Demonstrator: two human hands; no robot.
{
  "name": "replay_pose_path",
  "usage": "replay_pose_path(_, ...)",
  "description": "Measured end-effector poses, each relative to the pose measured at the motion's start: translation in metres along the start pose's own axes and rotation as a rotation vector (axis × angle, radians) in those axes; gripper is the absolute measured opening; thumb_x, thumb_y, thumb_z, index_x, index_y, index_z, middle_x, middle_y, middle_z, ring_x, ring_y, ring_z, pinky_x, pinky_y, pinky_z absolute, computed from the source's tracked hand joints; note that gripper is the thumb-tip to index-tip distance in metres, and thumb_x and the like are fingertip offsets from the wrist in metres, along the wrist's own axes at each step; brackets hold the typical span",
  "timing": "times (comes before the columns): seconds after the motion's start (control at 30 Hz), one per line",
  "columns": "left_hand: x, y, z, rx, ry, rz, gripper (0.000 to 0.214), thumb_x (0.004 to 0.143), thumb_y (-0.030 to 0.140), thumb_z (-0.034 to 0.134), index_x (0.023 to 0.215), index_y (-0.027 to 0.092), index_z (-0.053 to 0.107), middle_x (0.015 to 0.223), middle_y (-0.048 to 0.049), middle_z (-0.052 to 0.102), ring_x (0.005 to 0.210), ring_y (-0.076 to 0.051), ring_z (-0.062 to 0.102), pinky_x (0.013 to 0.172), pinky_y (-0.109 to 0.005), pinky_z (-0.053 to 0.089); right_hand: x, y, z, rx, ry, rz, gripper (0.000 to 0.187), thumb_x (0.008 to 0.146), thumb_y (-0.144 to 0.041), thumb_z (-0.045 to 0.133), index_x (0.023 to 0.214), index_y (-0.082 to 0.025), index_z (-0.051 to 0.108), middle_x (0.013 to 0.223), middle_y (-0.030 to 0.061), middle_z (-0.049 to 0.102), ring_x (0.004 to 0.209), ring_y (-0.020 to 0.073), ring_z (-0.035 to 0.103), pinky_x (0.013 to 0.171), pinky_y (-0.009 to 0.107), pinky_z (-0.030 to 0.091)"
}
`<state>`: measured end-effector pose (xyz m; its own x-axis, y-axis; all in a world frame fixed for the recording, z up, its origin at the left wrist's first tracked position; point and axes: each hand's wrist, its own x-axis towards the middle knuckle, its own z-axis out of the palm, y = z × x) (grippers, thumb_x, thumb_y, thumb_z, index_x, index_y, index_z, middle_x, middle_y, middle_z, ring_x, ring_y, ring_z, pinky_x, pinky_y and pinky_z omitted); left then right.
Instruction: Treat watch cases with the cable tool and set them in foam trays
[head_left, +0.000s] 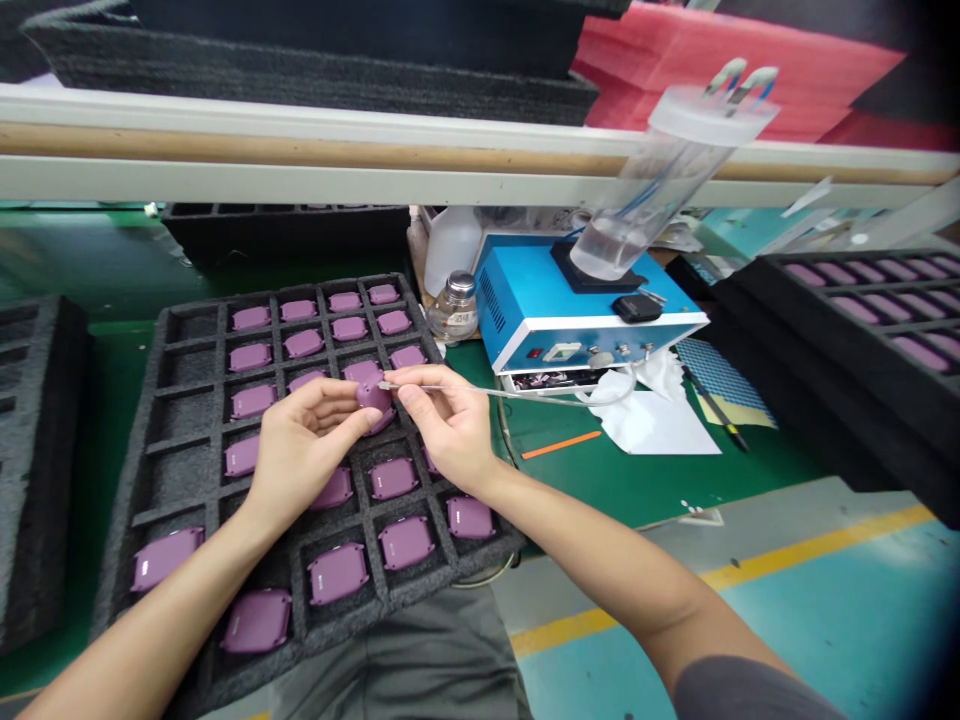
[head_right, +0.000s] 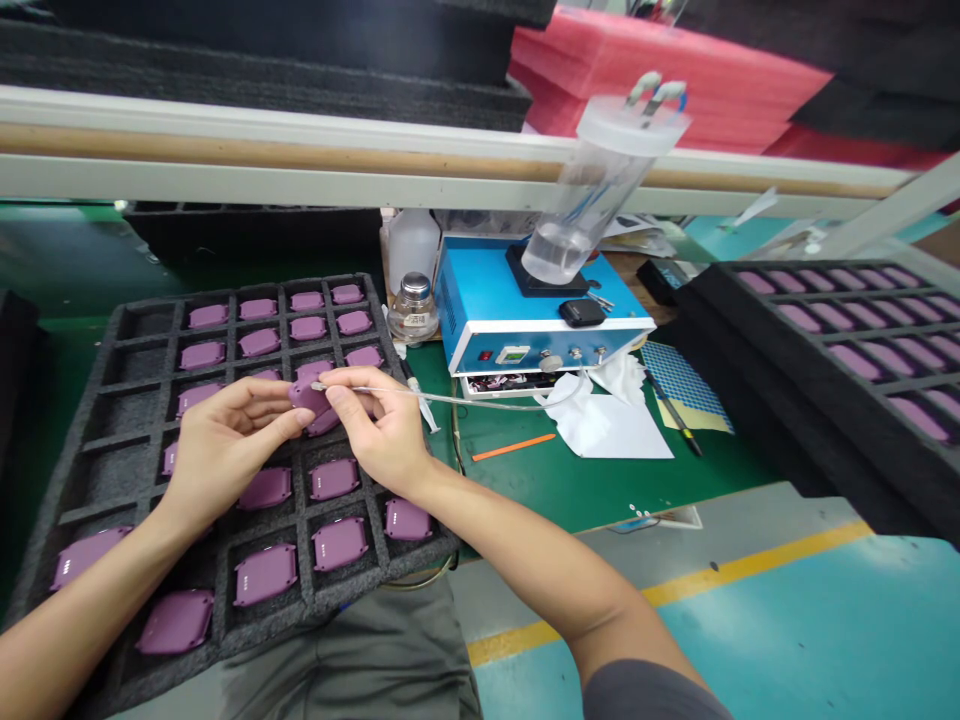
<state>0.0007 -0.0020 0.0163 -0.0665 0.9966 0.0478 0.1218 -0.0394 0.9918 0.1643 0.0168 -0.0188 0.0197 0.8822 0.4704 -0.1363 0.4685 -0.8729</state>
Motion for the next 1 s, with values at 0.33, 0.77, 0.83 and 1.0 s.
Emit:
replay_pose_path(0.33, 0.0002, 0.0004, 0.0, 0.012, 0.006, -0.012, 0.041, 0.063, 0.038, 0.093, 0.09, 0.015, 0.072, 0.085, -0.0062, 0.079, 0.081, -0.022, 0.077, 0.081, -0.035, 0.065, 0.0007, -0.0004, 0.0005, -0.024, 0.007, 0.003, 0.018, 0.094, -0.041, 0.067, 0.094, -0.024, 0.073, 0.098, 0.0037, 0.079, 0.095, 0.017, 0.075, 0.089, 0.032, 0.063)
replay_pose_path(0.77, 0.0006, -0.0009, 0.0001, 0.009, 0.002, 0.008, 0.038, 0.064, 0.034, 0.093, 0.09, 0.016, 0.073, 0.085, -0.0056, 0.08, 0.08, -0.02, 0.077, 0.08, -0.032, 0.065, 0.0004, -0.0003, 0.0005, -0.011, 0.004, 0.014, 0.019, 0.094, -0.042, 0.067, 0.094, -0.024, 0.073, 0.099, 0.004, 0.079, 0.095, 0.0172, 0.075, 0.088, 0.033, 0.063)
replay_pose_path(0.83, 0.0006, -0.0007, 0.0, 0.012, 0.002, 0.009, 0.039, 0.064, 0.034, 0.093, 0.09, 0.015, 0.073, 0.085, -0.0058, 0.08, 0.08, -0.02, 0.077, 0.08, -0.032, 0.065, 0.0004, -0.0003, 0.0003, -0.015, 0.002, 0.011, 0.019, 0.094, -0.042, 0.067, 0.094, -0.024, 0.072, 0.099, 0.004, 0.079, 0.095, 0.0171, 0.075, 0.089, 0.032, 0.063)
replay_pose_path(1.0, 0.0005, -0.0011, -0.0008, 0.013, 0.003, 0.009, 0.038, 0.064, 0.035, 0.093, 0.09, 0.016, 0.073, 0.085, -0.0059, 0.08, 0.08, -0.021, 0.077, 0.081, -0.033, 0.065, 0.0, 0.0004, 0.0001, -0.003, 0.0, 0.003, 0.016, 0.094, -0.038, 0.067, 0.095, -0.023, 0.072, 0.099, 0.0036, 0.079, 0.094, 0.016, 0.075, 0.088, 0.031, 0.063)
